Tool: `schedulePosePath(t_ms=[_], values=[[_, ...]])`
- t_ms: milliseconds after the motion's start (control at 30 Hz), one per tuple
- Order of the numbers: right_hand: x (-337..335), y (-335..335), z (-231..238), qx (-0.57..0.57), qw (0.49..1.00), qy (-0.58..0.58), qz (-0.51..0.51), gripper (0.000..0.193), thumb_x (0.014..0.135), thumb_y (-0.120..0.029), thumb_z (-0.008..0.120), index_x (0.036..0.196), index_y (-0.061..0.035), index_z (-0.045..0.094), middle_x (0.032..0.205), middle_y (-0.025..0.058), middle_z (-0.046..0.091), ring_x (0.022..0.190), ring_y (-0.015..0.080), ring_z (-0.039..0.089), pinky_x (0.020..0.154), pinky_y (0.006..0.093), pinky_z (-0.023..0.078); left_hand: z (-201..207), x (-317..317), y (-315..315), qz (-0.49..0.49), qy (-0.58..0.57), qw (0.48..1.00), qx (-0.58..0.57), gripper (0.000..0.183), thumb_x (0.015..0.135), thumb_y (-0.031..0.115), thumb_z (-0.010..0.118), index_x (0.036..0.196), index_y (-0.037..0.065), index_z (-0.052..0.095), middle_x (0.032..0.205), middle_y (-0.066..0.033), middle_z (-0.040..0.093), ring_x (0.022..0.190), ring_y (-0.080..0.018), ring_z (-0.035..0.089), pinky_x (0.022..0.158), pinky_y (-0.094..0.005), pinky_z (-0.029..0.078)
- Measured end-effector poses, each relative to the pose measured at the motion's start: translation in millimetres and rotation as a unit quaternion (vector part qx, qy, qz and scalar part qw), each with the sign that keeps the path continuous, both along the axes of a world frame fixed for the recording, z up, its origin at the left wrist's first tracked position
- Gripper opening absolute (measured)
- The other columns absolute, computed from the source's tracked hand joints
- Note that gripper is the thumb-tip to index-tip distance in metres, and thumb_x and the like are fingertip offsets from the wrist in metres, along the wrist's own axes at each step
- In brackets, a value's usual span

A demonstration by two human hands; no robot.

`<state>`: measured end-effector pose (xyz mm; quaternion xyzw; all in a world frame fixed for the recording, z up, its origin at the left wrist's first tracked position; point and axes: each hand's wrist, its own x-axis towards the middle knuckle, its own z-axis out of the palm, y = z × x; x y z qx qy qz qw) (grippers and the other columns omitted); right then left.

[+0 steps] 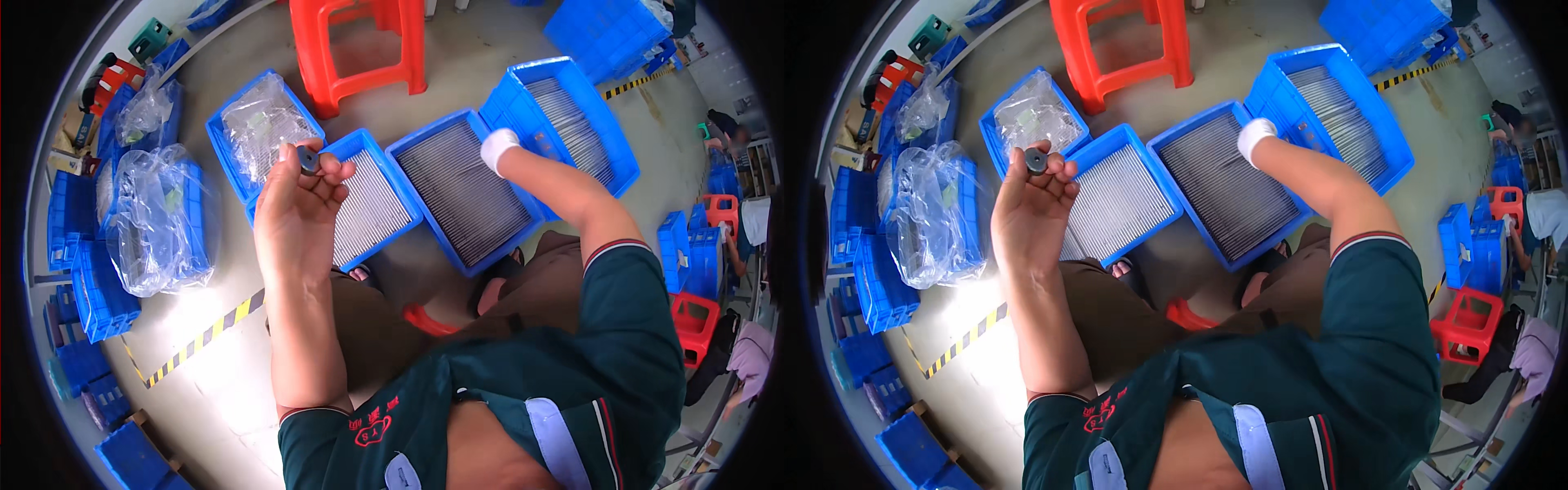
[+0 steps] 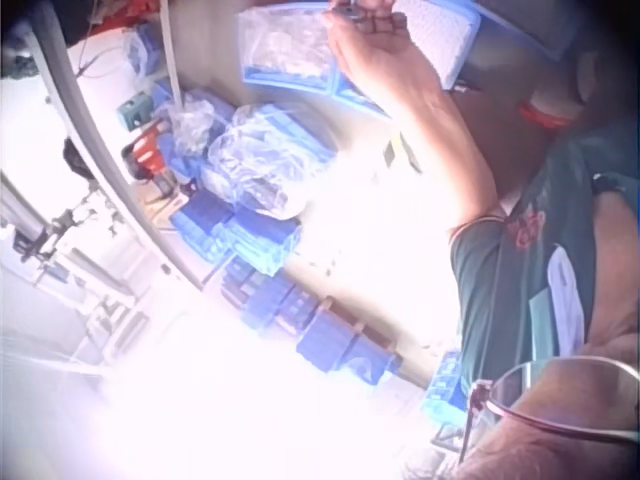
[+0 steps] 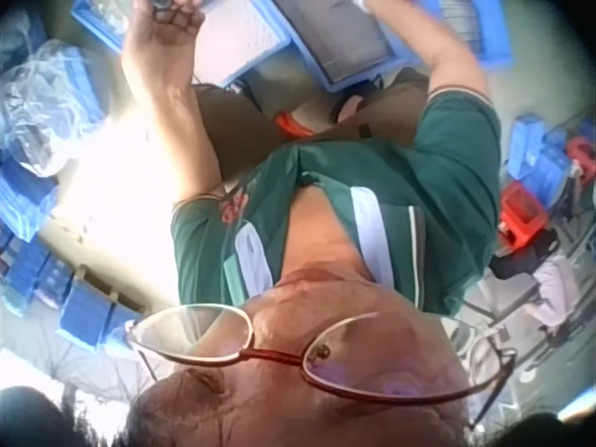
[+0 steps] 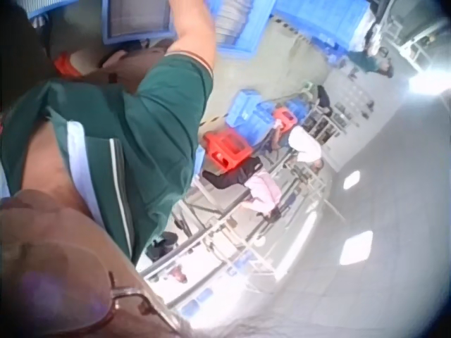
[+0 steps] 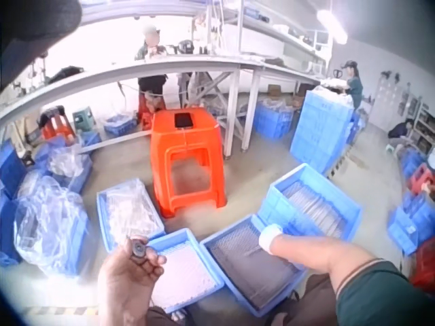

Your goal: The person sorts metal rods and circular metal parts by hand into blue and red plastic bins.

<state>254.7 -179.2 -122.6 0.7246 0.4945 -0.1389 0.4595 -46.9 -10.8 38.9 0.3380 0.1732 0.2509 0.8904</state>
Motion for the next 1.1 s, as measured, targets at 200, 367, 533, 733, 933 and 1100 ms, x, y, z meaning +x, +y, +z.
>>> schedulePosePath(t_ms=[200,367,533,733,933,1100], values=[[-13,-61,56,0.249,0.887,0.189,-0.34,0.048,0.086,-0.047,0.052,0.105,-0.0047,0.061,0.099,0.019,0.063,0.094,0.0339,0.06,0.081,0.0396,0.046,1,11,1,0.017,0.019,1.0,0.008,0.031,0.094,0.033,0.046,0.101,0.004,0.055,0.081,-0.0062,0.058,0.08,-0.0198,0.058,0.073,-0.0298,0.043],[-62,-74,120,0.463,0.741,0.329,-0.358,0.036,0.09,-0.036,0.051,0.098,-0.002,0.061,0.084,0.0148,0.062,0.077,0.0234,0.058,0.073,0.033,0.044,-6,20,4,0.038,0.051,0.998,-0.002,0.027,0.093,0.031,0.05,0.096,0.006,0.056,0.076,-0.0043,0.058,0.076,-0.0177,0.061,0.068,-0.0272,0.043],[-94,-85,159,0.6,0.659,0.329,-0.313,0.035,0.086,-0.036,0.06,0.086,-0.0015,0.062,0.065,0.0086,0.058,0.059,0.015,0.051,0.057,0.0304,0.042,-9,29,-3,0.051,0.065,0.996,0.035,0.025,0.092,0.03,0.051,0.095,0.006,0.056,0.076,-0.0039,0.059,0.075,-0.0167,0.061,0.067,-0.0262,0.042],[-112,-88,151,0.673,0.625,0.293,-0.266,0.028,0.082,-0.029,0.066,0.083,-0.001,0.06,0.058,0.0114,0.053,0.053,0.0185,0.05,0.052,0.0311,0.04,-9,27,-7,-0.017,0.086,0.982,0.165,0.025,0.093,0.03,0.049,0.099,0.006,0.054,0.079,-0.0062,0.064,0.078,-0.0161,0.062,0.069,-0.0263,0.042],[-110,-88,151,0.688,0.622,0.29,-0.236,0.027,0.079,-0.027,0.069,0.082,-0.0017,0.06,0.063,0.0135,0.056,0.054,0.0283,0.056,0.05,0.0354,0.041,-10,32,-15,-0.085,0.087,0.969,0.214,0.034,0.094,0.032,0.047,0.104,0.0,0.053,0.089,-0.014,0.065,0.085,-0.0232,0.065,0.073,-0.0287,0.045],[-113,-84,160,0.689,0.642,0.267,-0.203,0.025,0.08,-0.024,0.068,0.076,-0.0013,0.058,0.061,0.0158,0.055,0.053,0.0276,0.054,0.051,0.0346,0.041,-13,33,-11,-0.113,0.075,0.964,0.227,0.031,0.095,0.027,0.046,0.105,-0.001,0.053,0.091,-0.0156,0.064,0.085,-0.0239,0.065,0.075,-0.0296,0.046]])
